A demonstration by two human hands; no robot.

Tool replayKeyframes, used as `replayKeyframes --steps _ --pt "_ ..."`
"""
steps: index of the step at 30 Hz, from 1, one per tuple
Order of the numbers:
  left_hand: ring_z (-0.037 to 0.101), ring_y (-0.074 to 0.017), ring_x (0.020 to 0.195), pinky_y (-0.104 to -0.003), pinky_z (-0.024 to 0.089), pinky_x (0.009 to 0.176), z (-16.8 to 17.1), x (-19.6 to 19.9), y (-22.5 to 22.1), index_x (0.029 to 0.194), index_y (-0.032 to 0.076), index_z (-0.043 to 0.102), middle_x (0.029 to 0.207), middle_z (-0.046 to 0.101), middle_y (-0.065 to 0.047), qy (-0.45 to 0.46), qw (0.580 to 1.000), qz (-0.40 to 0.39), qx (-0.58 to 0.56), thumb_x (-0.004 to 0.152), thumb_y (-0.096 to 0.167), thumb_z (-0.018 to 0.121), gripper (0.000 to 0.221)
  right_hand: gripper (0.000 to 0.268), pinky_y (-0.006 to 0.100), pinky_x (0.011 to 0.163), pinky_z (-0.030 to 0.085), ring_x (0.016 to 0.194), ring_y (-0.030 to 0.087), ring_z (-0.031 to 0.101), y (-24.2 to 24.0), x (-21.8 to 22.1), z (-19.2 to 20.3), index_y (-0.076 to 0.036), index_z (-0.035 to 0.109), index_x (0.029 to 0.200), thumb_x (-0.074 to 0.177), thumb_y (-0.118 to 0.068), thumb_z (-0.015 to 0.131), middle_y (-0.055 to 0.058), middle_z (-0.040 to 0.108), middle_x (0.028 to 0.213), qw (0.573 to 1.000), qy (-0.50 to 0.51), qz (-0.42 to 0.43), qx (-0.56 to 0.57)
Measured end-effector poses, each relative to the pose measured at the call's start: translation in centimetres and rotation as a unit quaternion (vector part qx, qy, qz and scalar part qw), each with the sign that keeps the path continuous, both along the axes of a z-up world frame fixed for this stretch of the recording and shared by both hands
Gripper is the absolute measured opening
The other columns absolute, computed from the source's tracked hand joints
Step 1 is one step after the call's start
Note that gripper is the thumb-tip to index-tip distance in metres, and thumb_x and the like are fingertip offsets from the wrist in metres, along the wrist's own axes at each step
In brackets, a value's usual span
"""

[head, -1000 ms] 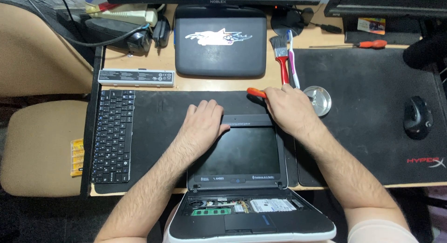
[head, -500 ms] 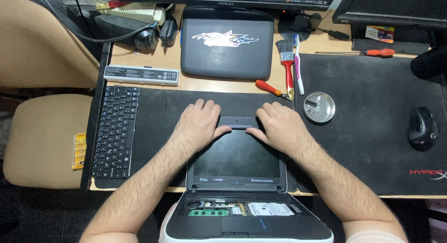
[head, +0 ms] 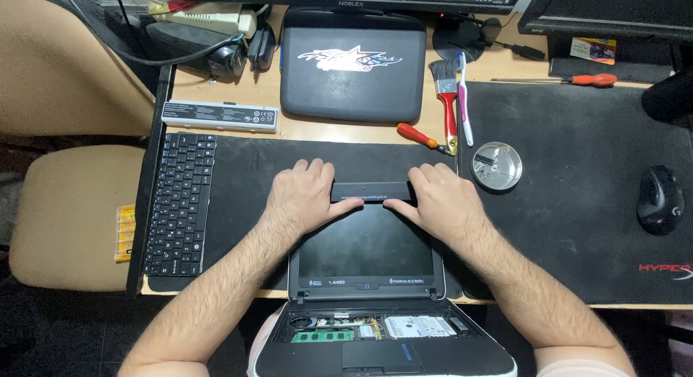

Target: Unscrewing and removing the screen bezel from a laptop for repair.

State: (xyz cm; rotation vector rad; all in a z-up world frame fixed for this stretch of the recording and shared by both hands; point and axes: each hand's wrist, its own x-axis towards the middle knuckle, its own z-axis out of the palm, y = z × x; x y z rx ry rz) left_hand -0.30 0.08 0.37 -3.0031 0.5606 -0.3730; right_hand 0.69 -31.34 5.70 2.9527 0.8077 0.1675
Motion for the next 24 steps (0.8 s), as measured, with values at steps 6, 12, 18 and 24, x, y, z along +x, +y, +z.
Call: replayKeyframes --steps 6,12,18,24 --pt "0.081 -0.0225 0.083 -0.038 0.068 0.069 0.5 -0.4 0.3 0.1 0.022 0.071 0.085 0.07 -0.002 0.015 1.0 0.019 0.002 0.098 0.117 0.048 0.097 0.062 0.031 0.081 0.072 0.098 0.02 0.083 0.0 0.0 0.6 -0.018 0.082 0.12 0.104 -0.078 0.083 0.001 0.078 0.096 1.0 0.02 -0.017 0.009" --pt "0.087 -0.0277 0.086 -0.044 0.073 0.069 3.4 -2.1 1.1 0.119 0.018 0.073 0.1 0.073 -0.004 0.098 0.991 0.082 -0.046 0.097 0.108 0.064 0.093 0.06 0.042 0.086 0.075 0.102 0.028 0.089 -0.9 0.7 2.1 -0.014 0.083 0.13 0.1 -0.065 0.092 0.007 0.086 0.101 0.979 0.16 -0.089 0.089" --pt "0.091 -0.0369 0.086 -0.047 0.073 0.066 2.7 -4.0 2.0 0.133 0.016 0.067 0.105 0.07 -0.006 0.183 0.961 0.166 -0.125 0.101 0.089 0.08 0.081 0.048 0.043 0.081 0.073 0.085 0.027 0.09 -3.8 -0.5 -0.3 -0.015 0.083 0.138 0.1 -0.041 0.096 0.003 0.086 0.081 0.916 0.263 -0.206 0.224" --pt "0.091 -0.0513 0.103 -0.061 0.076 0.079 4.5 -5.0 1.5 0.139 0.008 0.067 0.117 0.081 -0.019 0.211 0.923 0.233 -0.221 0.102 0.066 0.092 0.073 0.069 0.046 0.071 0.068 0.07 0.029 0.086 -3.5 -3.3 0.8 -0.008 0.071 0.161 0.099 -0.025 0.095 0.008 0.082 0.071 0.89 0.255 -0.223 0.304"
